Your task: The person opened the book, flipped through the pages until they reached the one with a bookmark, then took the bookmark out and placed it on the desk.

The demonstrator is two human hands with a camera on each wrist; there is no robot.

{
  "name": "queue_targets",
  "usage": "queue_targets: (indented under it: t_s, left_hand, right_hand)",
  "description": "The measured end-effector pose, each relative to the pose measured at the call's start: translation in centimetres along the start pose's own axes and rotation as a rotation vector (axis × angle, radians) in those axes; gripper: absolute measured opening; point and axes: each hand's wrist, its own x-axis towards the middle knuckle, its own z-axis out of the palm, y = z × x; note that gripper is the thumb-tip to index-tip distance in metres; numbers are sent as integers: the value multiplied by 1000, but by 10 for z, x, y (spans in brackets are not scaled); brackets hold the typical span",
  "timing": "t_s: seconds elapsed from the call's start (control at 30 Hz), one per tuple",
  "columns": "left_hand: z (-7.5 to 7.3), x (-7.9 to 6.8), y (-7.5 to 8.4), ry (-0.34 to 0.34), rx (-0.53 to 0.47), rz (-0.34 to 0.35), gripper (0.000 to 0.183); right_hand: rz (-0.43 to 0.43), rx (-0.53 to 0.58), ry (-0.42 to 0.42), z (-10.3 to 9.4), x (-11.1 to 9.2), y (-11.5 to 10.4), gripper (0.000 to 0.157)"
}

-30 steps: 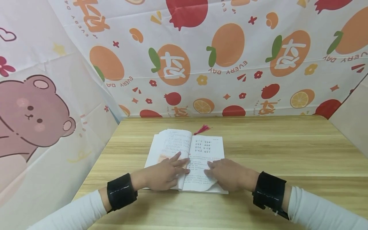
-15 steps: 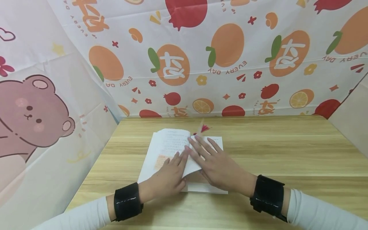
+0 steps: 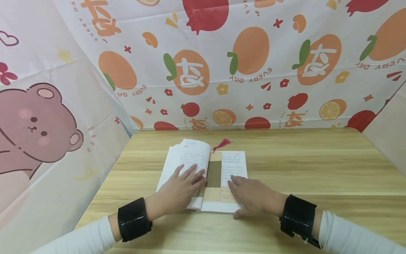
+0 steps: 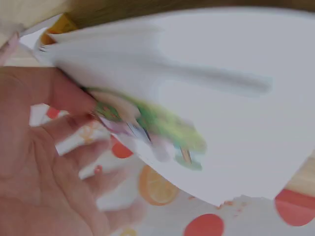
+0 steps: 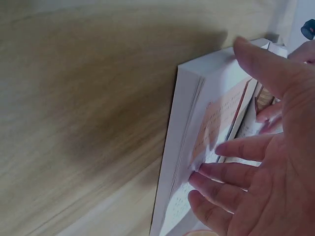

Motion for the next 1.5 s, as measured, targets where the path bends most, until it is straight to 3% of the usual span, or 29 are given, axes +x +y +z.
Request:
queue_targets:
  t_s: [0.1, 0.17, 0.4, 0.7, 0.93, 1.17, 1.3, 1.43, 1.5]
  left_hand:
    - [1, -3, -4, -64, -152, -21, 51]
    - [0, -5, -7, -78, -197, -25, 51]
    - [-8, -8, -11, -85, -226, -11, 50]
    - [-7, -12, -13, -86, -268, -18, 50]
    - [-1, -12, -18, -103, -386, -71, 49]
    - [14, -4, -41, -268, -616, -147, 80]
    - [29, -1, -51, -297, -704, -164, 99]
    - [34, 8, -51, -307, -672, -154, 107]
    - [32, 14, -50, -310, -650, -145, 109]
  right_hand:
    - [-1, -11, -5, -1, 1, 0, 91]
    - [-4, -14, 4, -2, 2, -1, 91]
    - [-5, -7, 7, -4, 5, -3, 90]
    - [-10, -33, 17, -4, 8, -8, 88]
    - [-29, -71, 32, -3, 11, -9, 88]
    - [-41, -88, 42, -2, 14, -10, 88]
    - [-49, -71, 25, -3, 15, -10, 88]
    - [8, 64, -20, -10, 19, -2, 71]
    - [43, 148, 3, -14, 25, 5, 60]
